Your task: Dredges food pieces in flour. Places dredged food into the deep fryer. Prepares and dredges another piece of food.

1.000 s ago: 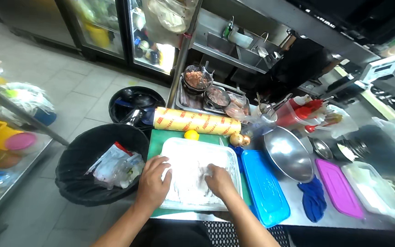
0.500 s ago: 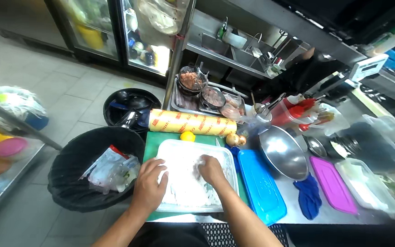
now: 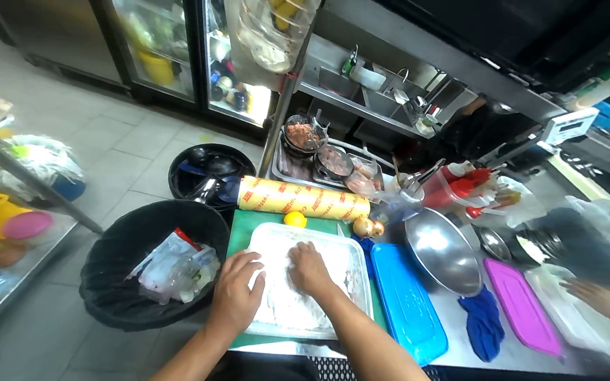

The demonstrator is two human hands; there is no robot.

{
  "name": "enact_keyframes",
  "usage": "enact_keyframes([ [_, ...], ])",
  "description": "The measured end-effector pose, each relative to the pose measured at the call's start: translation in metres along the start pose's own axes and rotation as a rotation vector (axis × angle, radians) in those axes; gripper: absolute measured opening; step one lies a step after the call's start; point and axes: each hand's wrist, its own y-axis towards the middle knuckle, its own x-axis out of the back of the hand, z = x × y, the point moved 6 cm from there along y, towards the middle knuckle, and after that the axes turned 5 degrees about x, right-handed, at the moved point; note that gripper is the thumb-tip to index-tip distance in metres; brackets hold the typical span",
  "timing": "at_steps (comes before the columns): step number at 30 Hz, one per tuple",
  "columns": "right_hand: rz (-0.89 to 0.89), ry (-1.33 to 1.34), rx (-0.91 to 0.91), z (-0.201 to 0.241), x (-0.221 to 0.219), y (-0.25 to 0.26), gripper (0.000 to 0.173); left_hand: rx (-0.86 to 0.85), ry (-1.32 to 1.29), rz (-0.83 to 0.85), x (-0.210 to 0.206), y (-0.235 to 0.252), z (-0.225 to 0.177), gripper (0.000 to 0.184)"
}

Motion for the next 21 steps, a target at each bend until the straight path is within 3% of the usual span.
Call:
enact_keyframes([
  [10, -0.036, 0.011, -0.067, -0.011, 0.006, -0.009, 0.028, 0.013, -0.002, 0.014, 0.000, -0.001, 0.001, 0.030],
  [18, -0.038, 0.087, 0.039, -0.004, 0.012, -0.003, 0.041, 0.011, -0.022, 0.024, -0.001, -0.001, 0.003, 0.031],
  [21, 0.010, 0.039, 0.112, 0.000, 0.005, 0.003, 0.034, 0.002, -0.016, 0.027, -0.001, 0.000, 0.002, 0.031],
])
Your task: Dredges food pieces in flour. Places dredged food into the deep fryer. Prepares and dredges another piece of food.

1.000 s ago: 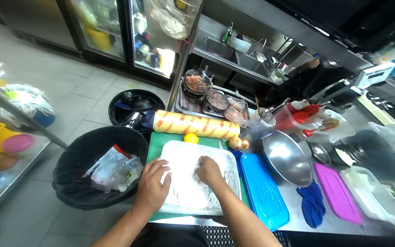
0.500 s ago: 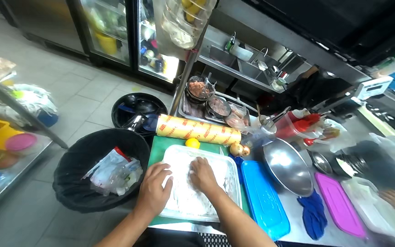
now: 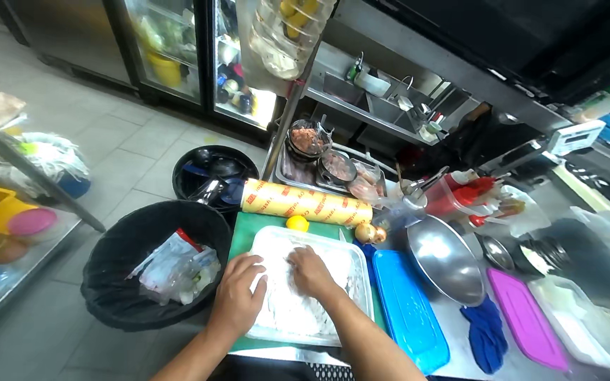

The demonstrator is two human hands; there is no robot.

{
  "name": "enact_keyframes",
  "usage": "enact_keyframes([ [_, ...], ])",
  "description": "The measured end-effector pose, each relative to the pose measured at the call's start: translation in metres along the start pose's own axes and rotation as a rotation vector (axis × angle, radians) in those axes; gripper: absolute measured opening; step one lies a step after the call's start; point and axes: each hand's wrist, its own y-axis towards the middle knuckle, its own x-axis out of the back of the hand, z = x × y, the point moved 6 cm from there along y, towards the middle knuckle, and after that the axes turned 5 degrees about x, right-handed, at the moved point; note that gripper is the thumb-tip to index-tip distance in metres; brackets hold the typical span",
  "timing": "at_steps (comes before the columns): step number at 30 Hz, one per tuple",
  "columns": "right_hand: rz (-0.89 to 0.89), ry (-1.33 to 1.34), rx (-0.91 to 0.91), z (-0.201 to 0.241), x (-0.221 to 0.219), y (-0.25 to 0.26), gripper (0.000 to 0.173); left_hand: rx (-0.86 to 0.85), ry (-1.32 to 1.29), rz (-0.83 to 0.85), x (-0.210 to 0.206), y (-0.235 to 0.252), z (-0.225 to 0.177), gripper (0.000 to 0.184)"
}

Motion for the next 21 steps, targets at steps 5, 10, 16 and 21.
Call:
enact_keyframes([
  [5, -0.109, 0.061, 0.062, 0.004, 0.011, -0.014, 0.028, 0.023, 0.005, -0.010, 0.001, -0.003, 0.000, 0.031],
  [10, -0.102, 0.065, -0.048, -0.001, 0.008, -0.020, 0.036, 0.029, 0.003, 0.003, 0.001, -0.002, 0.001, 0.031],
  [16, -0.064, 0.096, -0.174, -0.008, 0.006, -0.021, 0.041, 0.030, 0.007, 0.000, 0.000, -0.001, 0.001, 0.031],
  [21, -0.032, 0.119, -0.280, -0.010, 0.005, -0.020, 0.040, 0.023, 0.006, -0.012, 0.000, -0.001, 0.001, 0.031],
])
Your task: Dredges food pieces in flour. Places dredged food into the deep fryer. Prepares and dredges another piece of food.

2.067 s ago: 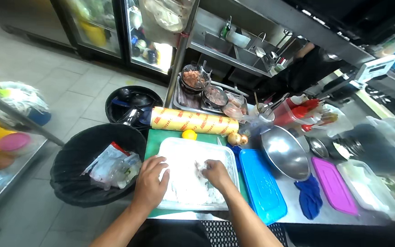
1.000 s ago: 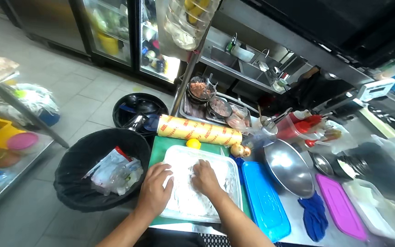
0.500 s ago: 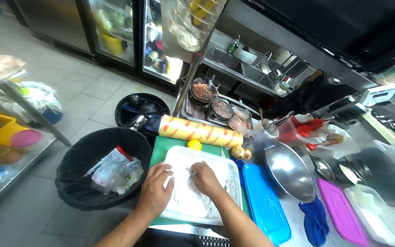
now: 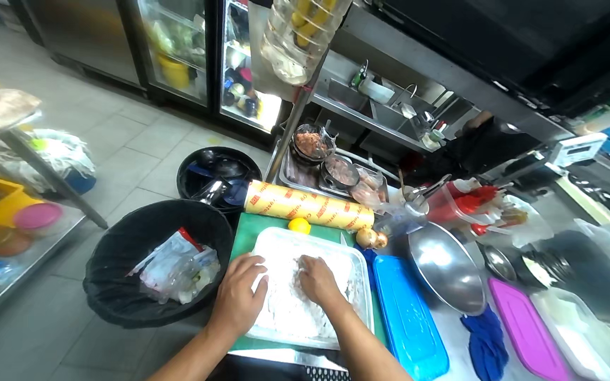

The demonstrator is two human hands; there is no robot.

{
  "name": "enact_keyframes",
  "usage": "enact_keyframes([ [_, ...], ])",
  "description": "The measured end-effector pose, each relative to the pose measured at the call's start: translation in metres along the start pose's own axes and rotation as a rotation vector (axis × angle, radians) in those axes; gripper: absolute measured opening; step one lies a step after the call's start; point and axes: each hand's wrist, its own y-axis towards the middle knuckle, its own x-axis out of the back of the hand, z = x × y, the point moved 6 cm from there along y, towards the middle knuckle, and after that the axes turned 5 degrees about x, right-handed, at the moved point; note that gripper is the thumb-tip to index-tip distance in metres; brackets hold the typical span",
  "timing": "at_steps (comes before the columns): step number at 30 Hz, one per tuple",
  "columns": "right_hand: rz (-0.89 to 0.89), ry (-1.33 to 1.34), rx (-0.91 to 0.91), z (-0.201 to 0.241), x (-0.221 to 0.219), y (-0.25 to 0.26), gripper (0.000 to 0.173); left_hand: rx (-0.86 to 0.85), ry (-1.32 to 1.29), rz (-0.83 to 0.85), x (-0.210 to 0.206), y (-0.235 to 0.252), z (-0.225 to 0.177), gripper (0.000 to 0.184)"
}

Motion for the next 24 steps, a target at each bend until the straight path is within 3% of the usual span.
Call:
enact_keyframes([
  [4, -0.029, 0.000, 0.001, 0.002, 0.001, 0.003, 0.044, 0.007, 0.001, 0.014, 0.000, 0.000, -0.001, 0.031],
  [10, -0.095, 0.107, 0.212, 0.007, 0.000, -0.001, 0.034, 0.005, -0.002, 0.001, 0.001, -0.001, -0.001, 0.031],
  [14, -0.166, 0.062, -0.072, -0.011, 0.006, -0.001, 0.036, 0.011, 0.006, 0.010, 0.000, 0.000, -0.001, 0.031],
  [16, -0.097, 0.063, -0.110, -0.011, 0.004, 0.000, 0.038, 0.012, 0.006, 0.005, 0.000, -0.001, -0.001, 0.030],
  [20, -0.042, 0.170, 0.114, 0.001, -0.004, 0.000, 0.037, 0.002, 0.009, -0.001, 0.000, 0.001, -0.002, 0.031],
  [24, -0.067, 0.033, 0.226, 0.013, -0.003, -0.010, 0.037, 0.014, 0.011, 0.011, 0.000, 0.000, -0.001, 0.031],
])
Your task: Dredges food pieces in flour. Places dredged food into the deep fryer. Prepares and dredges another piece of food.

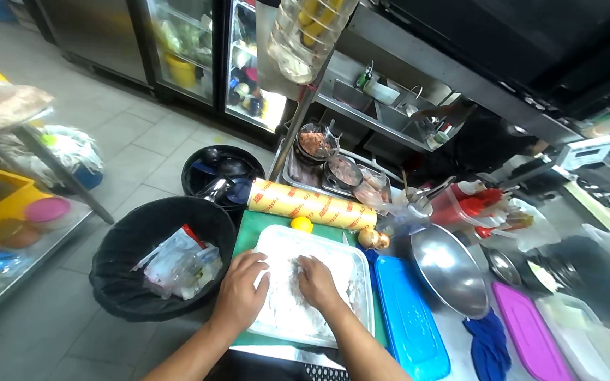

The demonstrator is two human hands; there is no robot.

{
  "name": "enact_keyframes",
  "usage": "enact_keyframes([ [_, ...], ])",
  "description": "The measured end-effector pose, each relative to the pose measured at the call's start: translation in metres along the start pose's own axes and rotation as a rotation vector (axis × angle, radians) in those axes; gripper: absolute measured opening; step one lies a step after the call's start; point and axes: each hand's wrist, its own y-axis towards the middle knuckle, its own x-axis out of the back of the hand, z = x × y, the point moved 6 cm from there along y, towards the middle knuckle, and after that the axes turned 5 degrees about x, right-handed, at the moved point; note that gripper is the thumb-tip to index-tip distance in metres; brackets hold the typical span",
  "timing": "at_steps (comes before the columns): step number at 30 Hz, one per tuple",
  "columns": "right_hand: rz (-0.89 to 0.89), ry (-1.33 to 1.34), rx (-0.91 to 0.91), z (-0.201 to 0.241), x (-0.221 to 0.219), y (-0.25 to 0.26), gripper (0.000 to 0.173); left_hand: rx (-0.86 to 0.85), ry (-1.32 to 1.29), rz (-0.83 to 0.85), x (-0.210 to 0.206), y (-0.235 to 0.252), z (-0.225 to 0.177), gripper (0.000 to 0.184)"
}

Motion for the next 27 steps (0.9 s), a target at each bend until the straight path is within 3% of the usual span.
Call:
enact_keyframes([
  [5, -0.088, -0.104, -0.114, -0.009, 0.008, -0.008, 0.030, 0.005, -0.006, -0.004, 0.000, -0.001, 0.000, 0.030],
  [8, -0.134, -0.071, -0.103, -0.008, 0.007, -0.007, 0.036, 0.008, -0.009, 0.002, 0.001, -0.001, -0.001, 0.030],
  [18, 0.151, 0.095, -0.242, -0.016, -0.012, 0.012, 0.044, -0.005, -0.010, 0.007, -0.001, 0.000, 0.001, 0.031],
  [20, 0.103, 0.220, -0.236, -0.022, -0.007, 0.007, 0.045, -0.007, -0.017, 0.000, 0.000, 0.000, 0.000, 0.031],
  [24, -0.119, 0.509, -0.123, -0.030, 0.023, -0.003, 0.024, -0.007, -0.019, -0.015, 0.001, -0.001, -0.001, 0.029],
  [27, -0.231, 0.389, -0.006, -0.014, 0.060, -0.016, 0.017, -0.009, -0.022, -0.017, 0.002, -0.001, -0.001, 0.029],
])
